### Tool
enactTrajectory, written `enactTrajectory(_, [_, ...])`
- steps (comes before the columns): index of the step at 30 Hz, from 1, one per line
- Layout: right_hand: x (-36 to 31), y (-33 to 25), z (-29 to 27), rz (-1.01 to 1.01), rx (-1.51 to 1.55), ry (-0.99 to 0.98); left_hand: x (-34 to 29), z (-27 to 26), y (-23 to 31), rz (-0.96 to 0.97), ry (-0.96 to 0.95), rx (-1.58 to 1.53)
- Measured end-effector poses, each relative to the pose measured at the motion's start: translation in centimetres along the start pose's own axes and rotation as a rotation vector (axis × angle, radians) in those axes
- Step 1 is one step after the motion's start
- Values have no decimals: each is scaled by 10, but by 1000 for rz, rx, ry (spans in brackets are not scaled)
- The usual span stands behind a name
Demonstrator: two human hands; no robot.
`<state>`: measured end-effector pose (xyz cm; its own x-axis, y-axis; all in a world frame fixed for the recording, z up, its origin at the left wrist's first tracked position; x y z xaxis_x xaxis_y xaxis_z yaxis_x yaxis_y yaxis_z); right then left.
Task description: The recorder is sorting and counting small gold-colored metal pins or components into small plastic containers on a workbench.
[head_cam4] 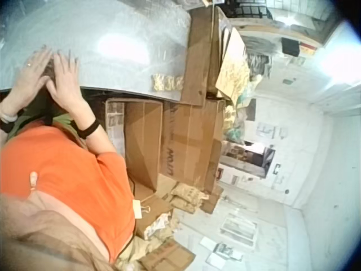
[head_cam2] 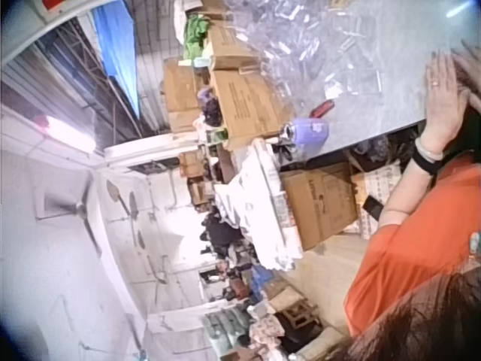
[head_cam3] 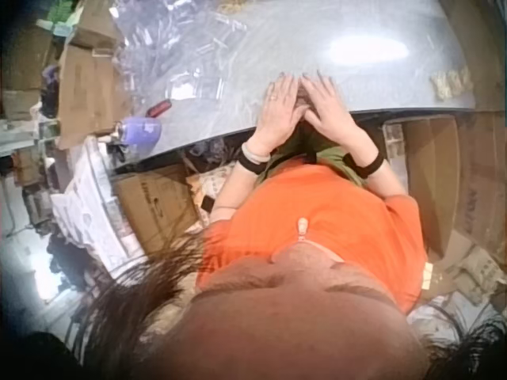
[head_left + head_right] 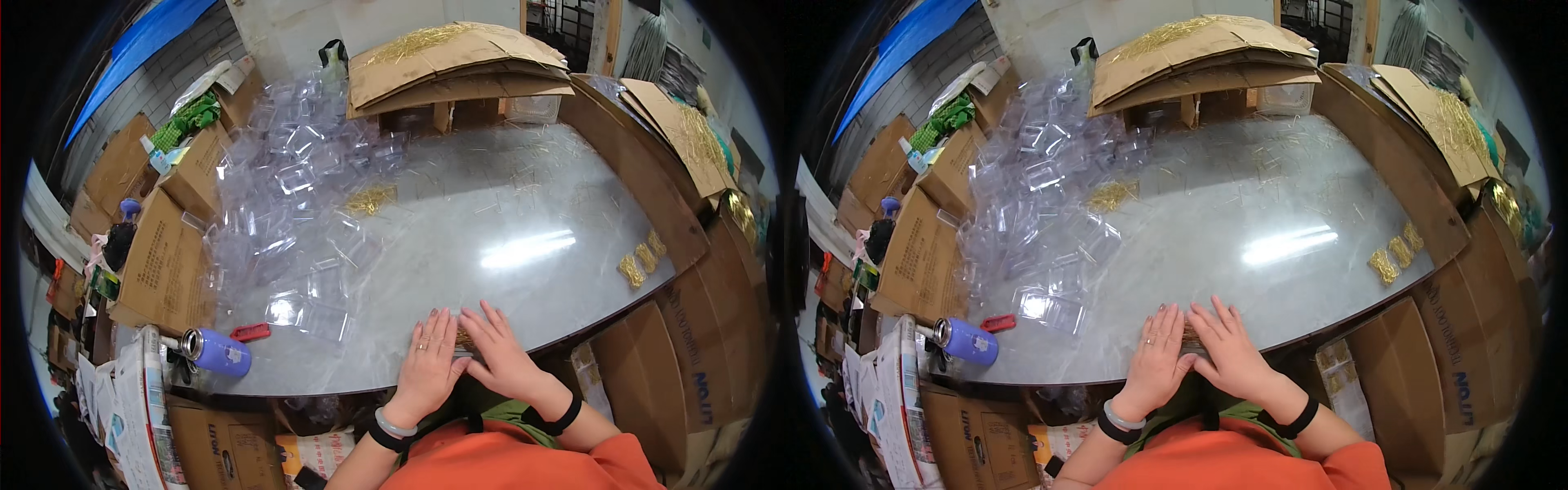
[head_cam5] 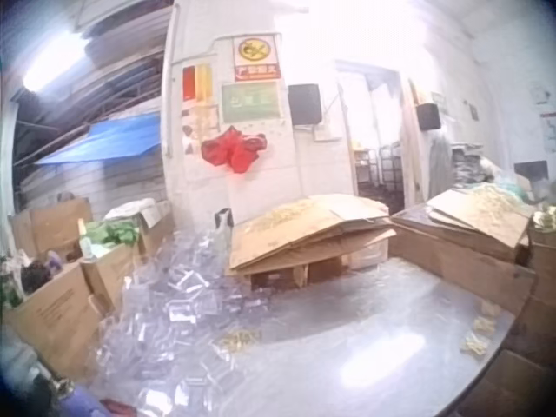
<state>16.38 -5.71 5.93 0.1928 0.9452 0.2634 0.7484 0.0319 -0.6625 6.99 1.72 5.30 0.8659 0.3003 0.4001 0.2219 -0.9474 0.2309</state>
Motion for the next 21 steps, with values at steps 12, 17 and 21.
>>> enactTrajectory(12, [148,204,-125,235,-390,-51,8,4,2,-28,-52,135])
enactTrajectory(17, [185,277,-149,512,-484,-22,3,7,-1,-38,-36,72])
enactTrajectory(21, [165,242,-102,392,-449,-119,5,2,-1,-43,-48,104])
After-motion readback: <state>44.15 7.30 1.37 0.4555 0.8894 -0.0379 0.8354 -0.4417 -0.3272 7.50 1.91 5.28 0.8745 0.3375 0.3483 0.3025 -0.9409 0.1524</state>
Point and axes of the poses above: each hand's wrist, its own x-axis towards the middle knuckle, its own z-axis out of the palm, y = z × x, the point moved 8 cm from there along x, towards the middle knuckle, and after that the axes turned 12 degrees about x, right-handed, at the moved point
